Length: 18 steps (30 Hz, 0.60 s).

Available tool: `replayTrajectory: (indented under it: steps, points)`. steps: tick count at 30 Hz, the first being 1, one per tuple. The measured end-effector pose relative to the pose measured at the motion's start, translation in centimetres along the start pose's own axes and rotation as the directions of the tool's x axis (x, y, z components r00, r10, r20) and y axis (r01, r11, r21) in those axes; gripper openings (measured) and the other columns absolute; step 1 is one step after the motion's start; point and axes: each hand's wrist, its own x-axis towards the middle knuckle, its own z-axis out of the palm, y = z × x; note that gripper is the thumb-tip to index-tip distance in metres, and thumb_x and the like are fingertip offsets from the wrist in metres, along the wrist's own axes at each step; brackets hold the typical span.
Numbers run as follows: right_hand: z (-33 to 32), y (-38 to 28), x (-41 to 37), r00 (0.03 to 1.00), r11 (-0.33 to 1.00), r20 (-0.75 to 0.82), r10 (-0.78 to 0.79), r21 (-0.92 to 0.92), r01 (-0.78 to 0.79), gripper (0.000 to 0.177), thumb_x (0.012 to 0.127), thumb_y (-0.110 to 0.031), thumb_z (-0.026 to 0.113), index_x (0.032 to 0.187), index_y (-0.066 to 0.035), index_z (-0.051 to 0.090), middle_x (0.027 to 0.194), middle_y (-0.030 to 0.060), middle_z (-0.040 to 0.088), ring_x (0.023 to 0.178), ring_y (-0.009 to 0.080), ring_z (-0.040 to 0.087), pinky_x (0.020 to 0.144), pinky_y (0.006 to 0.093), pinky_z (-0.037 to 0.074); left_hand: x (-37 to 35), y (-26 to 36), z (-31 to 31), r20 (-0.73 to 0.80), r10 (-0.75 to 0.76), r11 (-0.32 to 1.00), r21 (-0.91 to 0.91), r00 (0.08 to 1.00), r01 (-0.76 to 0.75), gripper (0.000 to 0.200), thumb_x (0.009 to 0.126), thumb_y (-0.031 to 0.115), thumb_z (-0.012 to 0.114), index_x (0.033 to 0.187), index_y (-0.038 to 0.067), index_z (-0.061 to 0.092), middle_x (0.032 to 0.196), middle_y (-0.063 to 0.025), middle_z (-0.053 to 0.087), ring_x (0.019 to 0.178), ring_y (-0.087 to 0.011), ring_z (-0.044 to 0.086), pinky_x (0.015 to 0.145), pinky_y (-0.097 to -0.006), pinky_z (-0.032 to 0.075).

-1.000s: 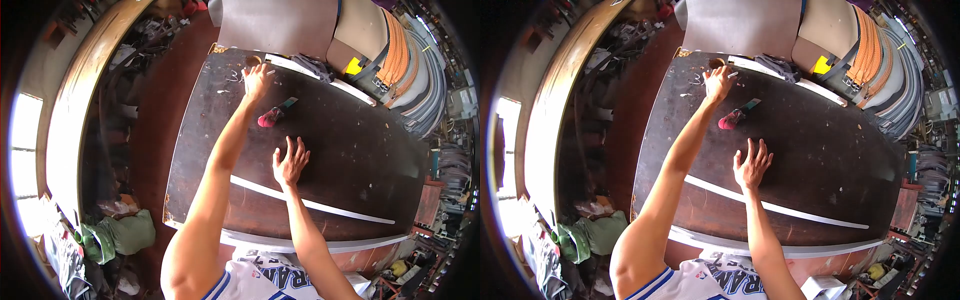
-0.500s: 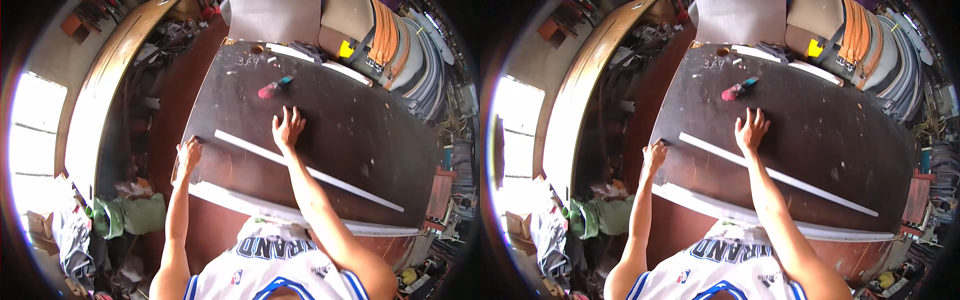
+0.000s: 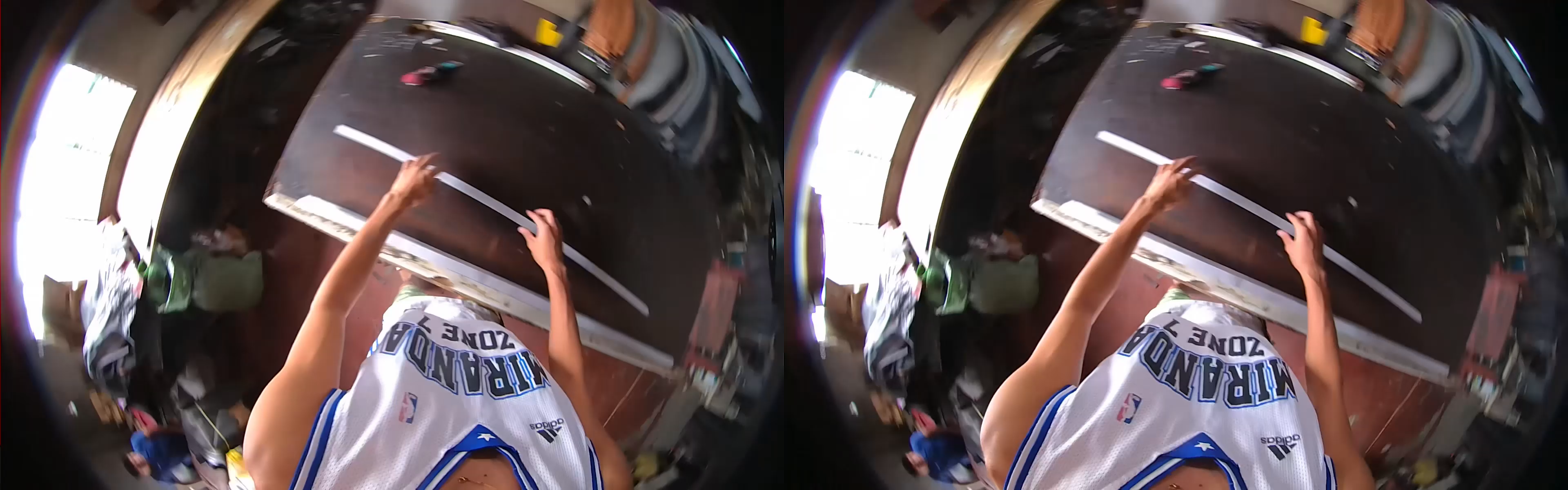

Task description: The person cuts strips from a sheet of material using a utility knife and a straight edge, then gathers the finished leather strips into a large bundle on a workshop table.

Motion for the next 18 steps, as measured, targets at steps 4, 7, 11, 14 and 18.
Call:
replayTrajectory:
  steps: [4, 7, 11, 14, 18]
  points:
    - [1.4, 2.9, -3.5, 0.990, 0.989, -0.087, 0.113, 0.104, -0.104, 0.042, 0.078, -0.018, 0.079, 0.117, -0.009, 0.066, 0.126, 0.0176, 0.055, 0.113, 0.0359, 0.056, 0.099, 0.0417, 0.046, 1.6, -0.4, 2.6, 0.176, 0.011, 0.999, 0.049, 0.984, -0.020, 0.041, 0.086, 0.027, 0.066, 0.127, 0.019, 0.064, 0.139, -0.0124, 0.054, 0.130, -0.0336, 0.046, 0.110, -0.0461, 0.037]
    - [0.4, 3.5, -4.0, 0.993, 0.995, -0.085, 0.080, 0.065, -0.074, 0.029, 0.072, -0.014, 0.081, 0.092, -0.008, 0.060, 0.093, 0.0112, 0.055, 0.091, 0.0335, 0.057, 0.077, 0.0463, 0.045, 1.6, -1.4, 2.6, 0.090, 0.151, 0.988, -0.033, 0.984, -0.149, 0.029, 0.077, 0.020, 0.079, 0.103, 0.011, 0.069, 0.109, -0.0106, 0.062, 0.110, -0.0339, 0.056, 0.093, -0.0492, 0.043]
    - [0.7, 4.7, -3.8, 0.993, 0.996, -0.096, 0.072, -0.035, -0.076, 0.030, 0.071, -0.015, 0.081, 0.087, -0.009, 0.056, 0.094, 0.0087, 0.054, 0.091, 0.0298, 0.057, 0.077, 0.0438, 0.045, 1.7, -1.9, 1.8, 0.205, 0.156, 0.984, -0.115, 0.966, -0.134, 0.026, 0.076, 0.021, 0.080, 0.093, 0.007, 0.066, 0.096, -0.0092, 0.063, 0.090, -0.0345, 0.061, 0.085, -0.0488, 0.044]
    - [1.3, 4.3, -3.8, 0.988, 0.972, -0.143, 0.055, -0.217, -0.086, 0.030, 0.072, -0.021, 0.080, 0.089, -0.008, 0.060, 0.095, 0.0094, 0.056, 0.091, 0.0306, 0.058, 0.079, 0.0436, 0.047, 1.8, -2.5, -0.4, 0.209, 0.182, 0.981, 0.033, 0.961, -0.193, 0.033, 0.079, 0.021, 0.078, 0.108, 0.012, 0.066, 0.110, -0.0082, 0.063, 0.101, -0.0328, 0.059, 0.089, -0.0477, 0.043]
    - [-2.2, -1.3, -6.4, 0.992, 0.999, 0.125, 0.032, 0.023, -0.035, 0.045, 0.079, -0.039, 0.076, 0.106, -0.003, 0.068, 0.103, 0.0148, 0.066, 0.094, 0.0345, 0.065, 0.084, 0.0431, 0.053, -1.3, -2.7, -4.5, 0.204, 0.165, 0.976, -0.172, 0.965, -0.131, 0.052, 0.080, 0.021, 0.077, 0.128, 0.012, 0.060, 0.128, -0.0102, 0.059, 0.120, -0.0313, 0.054, 0.101, -0.0459, 0.040]
